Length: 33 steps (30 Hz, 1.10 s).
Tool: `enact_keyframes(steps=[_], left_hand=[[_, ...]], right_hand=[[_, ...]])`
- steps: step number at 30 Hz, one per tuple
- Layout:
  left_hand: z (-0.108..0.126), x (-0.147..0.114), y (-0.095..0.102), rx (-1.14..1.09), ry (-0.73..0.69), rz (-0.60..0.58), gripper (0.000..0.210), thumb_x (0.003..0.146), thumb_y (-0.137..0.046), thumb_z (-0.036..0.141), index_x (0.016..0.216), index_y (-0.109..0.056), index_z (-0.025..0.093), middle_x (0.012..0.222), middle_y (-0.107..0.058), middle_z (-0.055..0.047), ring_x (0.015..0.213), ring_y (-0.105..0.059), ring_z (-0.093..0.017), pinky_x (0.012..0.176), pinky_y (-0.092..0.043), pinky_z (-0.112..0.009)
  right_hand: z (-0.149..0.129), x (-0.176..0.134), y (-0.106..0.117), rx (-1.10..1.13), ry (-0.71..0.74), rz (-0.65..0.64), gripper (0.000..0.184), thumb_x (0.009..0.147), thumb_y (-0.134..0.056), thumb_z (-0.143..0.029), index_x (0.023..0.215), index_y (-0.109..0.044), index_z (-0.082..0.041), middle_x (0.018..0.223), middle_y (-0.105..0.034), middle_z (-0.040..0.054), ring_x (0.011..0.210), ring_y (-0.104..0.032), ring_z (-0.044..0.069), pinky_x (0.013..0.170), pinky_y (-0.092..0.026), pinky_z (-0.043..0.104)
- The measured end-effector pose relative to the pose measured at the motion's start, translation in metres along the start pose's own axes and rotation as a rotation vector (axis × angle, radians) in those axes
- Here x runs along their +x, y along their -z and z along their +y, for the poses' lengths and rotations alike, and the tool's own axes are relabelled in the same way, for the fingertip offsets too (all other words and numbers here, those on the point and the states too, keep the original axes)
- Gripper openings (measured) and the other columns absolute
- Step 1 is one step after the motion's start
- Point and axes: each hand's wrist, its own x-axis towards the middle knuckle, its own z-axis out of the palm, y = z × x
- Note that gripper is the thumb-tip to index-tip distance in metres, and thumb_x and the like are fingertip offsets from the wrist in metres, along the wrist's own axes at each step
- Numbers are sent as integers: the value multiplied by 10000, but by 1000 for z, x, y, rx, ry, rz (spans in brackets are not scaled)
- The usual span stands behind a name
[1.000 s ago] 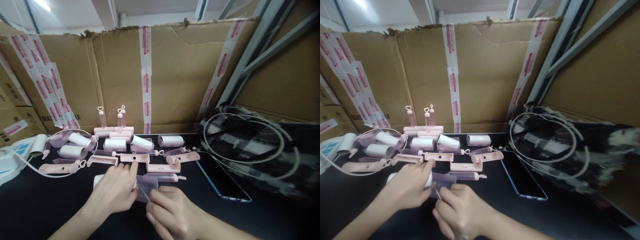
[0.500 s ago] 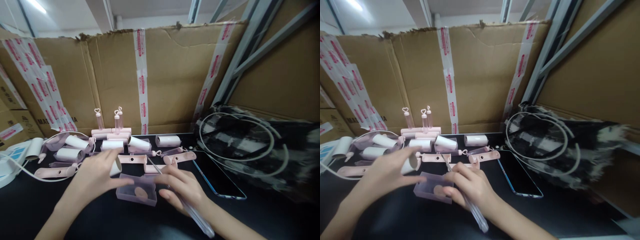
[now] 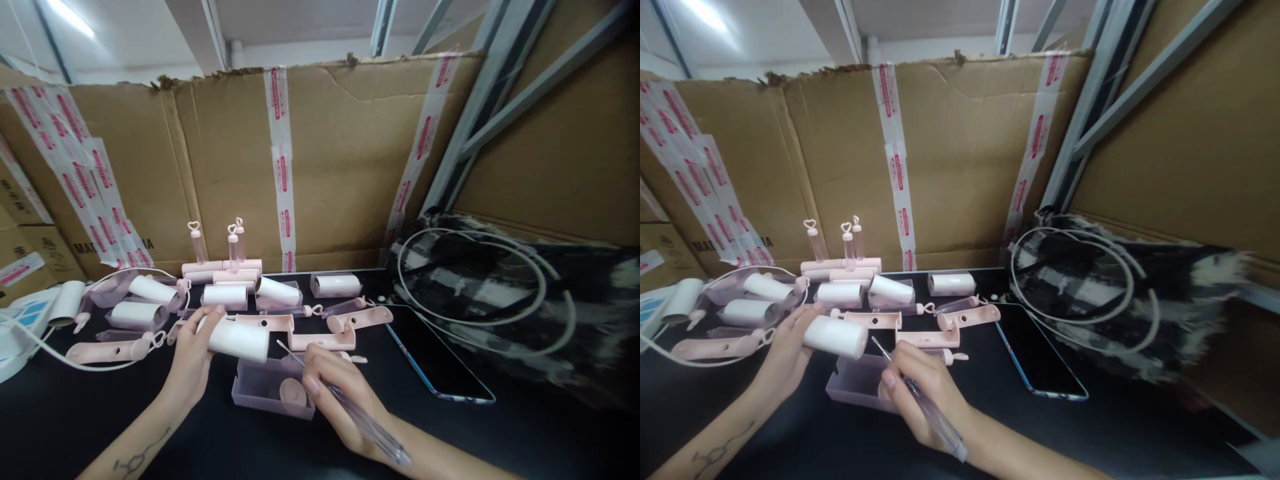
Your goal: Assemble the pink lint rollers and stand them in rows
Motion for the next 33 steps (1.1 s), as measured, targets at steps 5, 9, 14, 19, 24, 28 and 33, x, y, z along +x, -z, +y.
enact_keyframes(steps=[5, 9, 14, 19, 24, 28, 33], left_hand=[[-5, -8, -7, 151, -64, -12, 276, 716, -669, 401, 685, -540, 160, 693, -516, 24, 622, -436, -93, 513, -357, -168], [-10, -8, -6, 187, -121, -18, 283, 756, -622, 431, 701, -542, 165, 697, -518, 17, 624, -431, -101, 532, -358, -182], [-13, -5, -4, 198, -166, 4, 294, 780, -586, 450, 709, -544, 168, 680, -506, 17, 616, -429, -108, 537, -354, -191], [-7, -9, -3, 342, -306, -16, 291, 837, -520, 415, 676, -536, 173, 677, -496, 15, 632, -438, -119, 558, -350, -205], [-3, -15, -4, 437, -397, -37, 279, 846, -513, 384, 653, -533, 183, 716, -486, 10, 667, -465, -132, 611, -357, -224], [-1, -12, -3, 441, -386, -7, 293, 822, -535, 417, 638, -539, 189, 688, -494, 9, 660, -470, -145, 610, -353, -229], [3, -8, 0, 355, -360, 91, 283, 808, -534, 447, 674, -546, 197, 671, -508, 12, 653, -458, -146, 583, -332, -223]], right_hand=[[-1, -1, 1, -23, 31, -64, 190, 888, -384, -161, 708, -441, -182, 652, -428, -3, 593, -428, 116, 522, -338, 234], [0, -1, 3, -29, 9, -82, 216, 896, -362, -147, 692, -423, -185, 653, -420, -8, 592, -425, 112, 526, -338, 233], [0, -1, 3, 2, 10, -81, 221, 900, -360, -140, 690, -412, -187, 665, -416, -13, 604, -427, 110, 545, -344, 234], [-3, -1, 6, 64, -52, -116, 254, 919, -343, -155, 685, -435, -188, 667, -423, -13, 607, -443, 112, 570, -355, 239], [-4, -1, 7, 11, -88, -194, 278, 926, -334, -172, 697, -491, -181, 652, -437, -1, 588, -441, 120, 553, -352, 251], [-4, 1, 5, -103, -52, -179, 280, 909, -359, -174, 663, -492, -175, 601, -420, -11, 540, -415, 115, 510, -320, 250], [-4, 7, 17, -115, -20, 28, 327, 911, -367, -202, 591, -431, -189, 565, -412, -14, 520, -415, 115, 509, -315, 253]])
